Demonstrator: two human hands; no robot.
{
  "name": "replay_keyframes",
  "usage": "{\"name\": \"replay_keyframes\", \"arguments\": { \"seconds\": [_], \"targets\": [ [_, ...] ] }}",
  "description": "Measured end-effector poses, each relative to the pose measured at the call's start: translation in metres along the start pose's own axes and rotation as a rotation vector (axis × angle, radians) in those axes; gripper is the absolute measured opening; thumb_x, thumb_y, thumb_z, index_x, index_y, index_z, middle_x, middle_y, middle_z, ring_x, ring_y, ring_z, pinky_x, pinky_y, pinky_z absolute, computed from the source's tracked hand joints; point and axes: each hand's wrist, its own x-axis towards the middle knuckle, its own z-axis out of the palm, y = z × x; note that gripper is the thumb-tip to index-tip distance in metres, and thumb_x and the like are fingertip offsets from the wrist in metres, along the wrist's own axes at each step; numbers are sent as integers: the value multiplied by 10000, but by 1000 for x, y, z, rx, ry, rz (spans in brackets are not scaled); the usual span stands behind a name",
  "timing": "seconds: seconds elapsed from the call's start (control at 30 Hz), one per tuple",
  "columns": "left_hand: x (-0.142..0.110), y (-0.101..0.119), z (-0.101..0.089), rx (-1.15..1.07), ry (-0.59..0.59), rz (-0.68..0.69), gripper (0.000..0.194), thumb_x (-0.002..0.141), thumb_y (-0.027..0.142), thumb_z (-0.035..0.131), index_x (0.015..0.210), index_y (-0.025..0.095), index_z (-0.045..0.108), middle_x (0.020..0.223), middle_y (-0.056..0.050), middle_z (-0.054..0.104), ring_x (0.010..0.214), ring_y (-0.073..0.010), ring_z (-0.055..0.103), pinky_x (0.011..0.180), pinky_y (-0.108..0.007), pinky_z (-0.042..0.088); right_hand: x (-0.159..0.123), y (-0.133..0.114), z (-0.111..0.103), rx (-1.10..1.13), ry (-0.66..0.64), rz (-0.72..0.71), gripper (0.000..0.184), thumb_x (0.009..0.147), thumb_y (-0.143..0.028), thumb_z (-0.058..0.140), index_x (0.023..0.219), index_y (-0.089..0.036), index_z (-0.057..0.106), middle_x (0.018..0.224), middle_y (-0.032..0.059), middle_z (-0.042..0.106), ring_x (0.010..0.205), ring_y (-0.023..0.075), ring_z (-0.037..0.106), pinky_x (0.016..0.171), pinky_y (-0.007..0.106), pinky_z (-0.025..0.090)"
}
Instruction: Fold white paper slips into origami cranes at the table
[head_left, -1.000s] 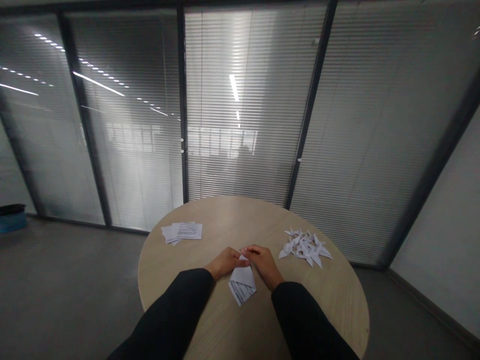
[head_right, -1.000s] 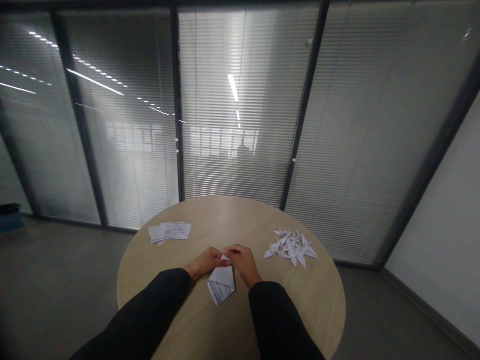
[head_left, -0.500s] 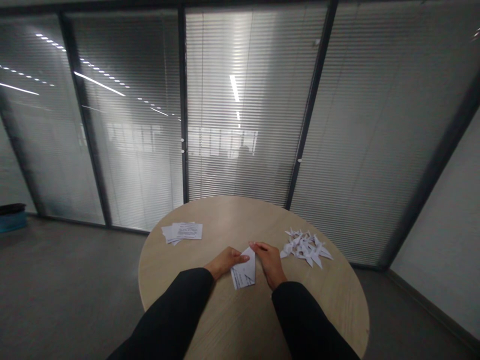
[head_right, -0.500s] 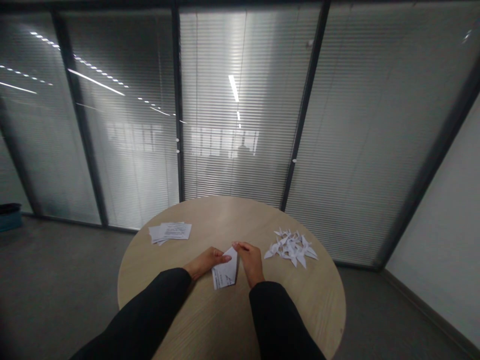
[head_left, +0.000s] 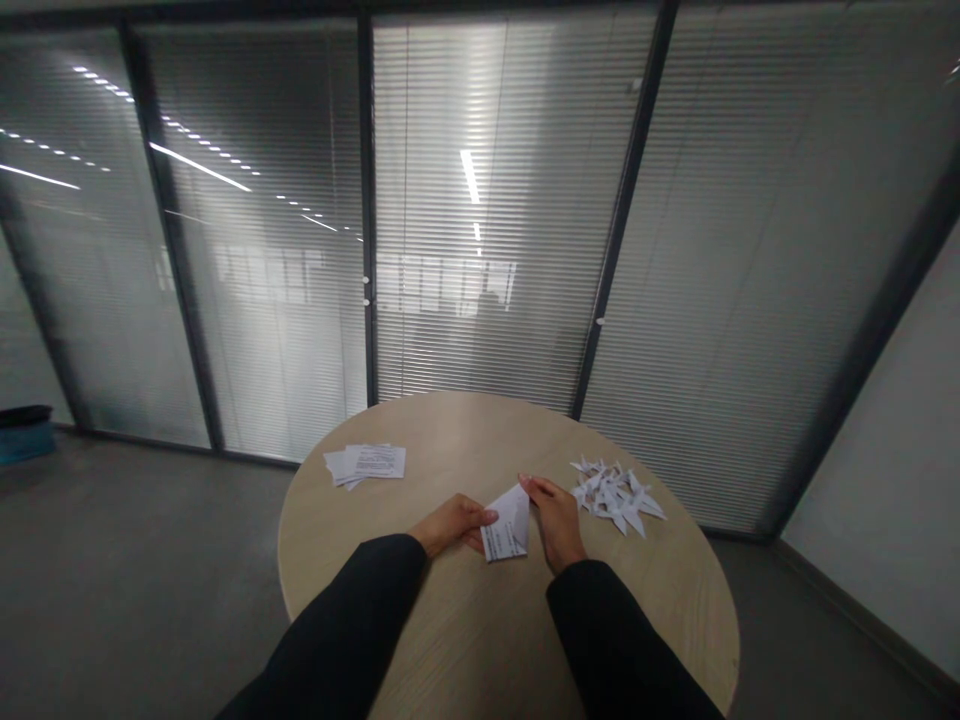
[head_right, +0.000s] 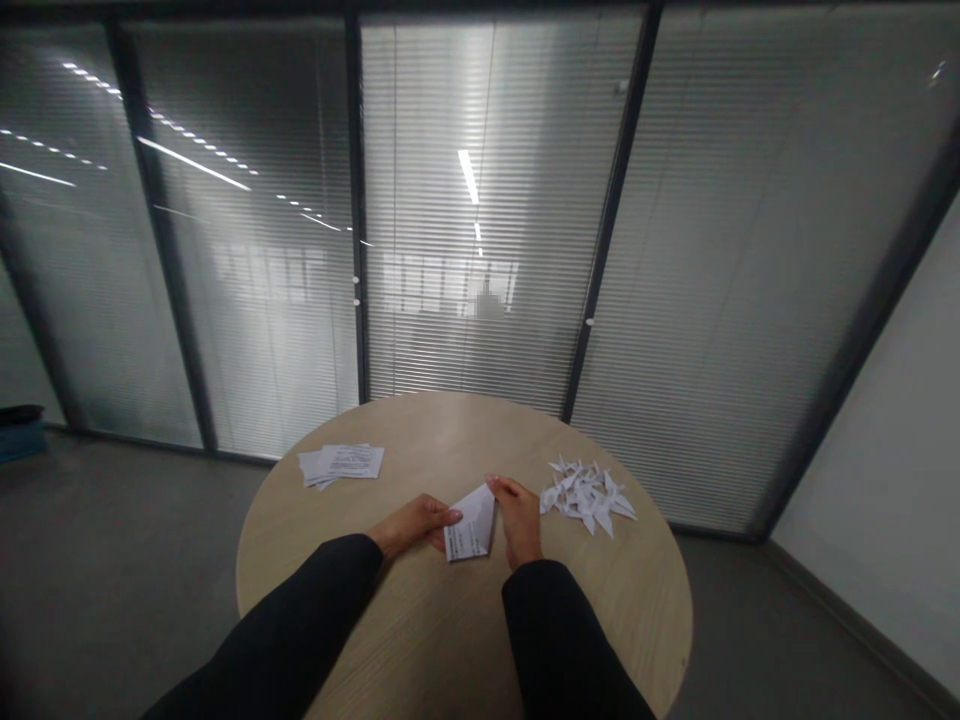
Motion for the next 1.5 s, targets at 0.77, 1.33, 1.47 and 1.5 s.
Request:
{"name": "replay_keyframes", "arguments": {
  "seconds": [0.77, 1.33, 1.47, 1.5],
  "targets": [
    [2, 14, -5, 355, 414, 236, 438, 668, 554, 589, 607, 120, 602, 500, 17, 481, 473, -97, 392, 454, -220, 239, -15, -13, 16, -2, -195, 198, 536, 609, -466, 711, 1040, -172, 588, 732, 27, 657, 697, 205, 644, 585, 293, 500],
    [8, 6, -12, 117, 570, 248, 445, 639, 538, 629, 717, 101, 634, 594, -45, 617, 530, -151, 543, 487, -228, 358, -16, 2, 19, -2, -335, 58, 452, 589, -255, 680, 1016, -175, 554, 856, 68, 716, 798, 239, 674, 716, 364, 514],
    [6, 8, -9, -16, 555, 255, 478, 602, 562, 655, 715, 98, 628, 601, -52, 626, 526, -156, 561, 501, -242, 390, -17, 1, 18, -89, -322, -27, 443, 662, -305, 643, 1079, -167, 585, 857, 79, 725, 780, 240, 677, 705, 368, 519],
    [5, 9, -8, -52, 547, 256, 482, 589, 564, 665, 711, 99, 626, 595, -50, 625, 521, -155, 563, 502, -245, 395, -17, 1, 18, -106, -320, -46, 442, 681, -309, 629, 1098, -166, 588, 872, 82, 725, 787, 238, 677, 708, 368, 520]
  ]
}}
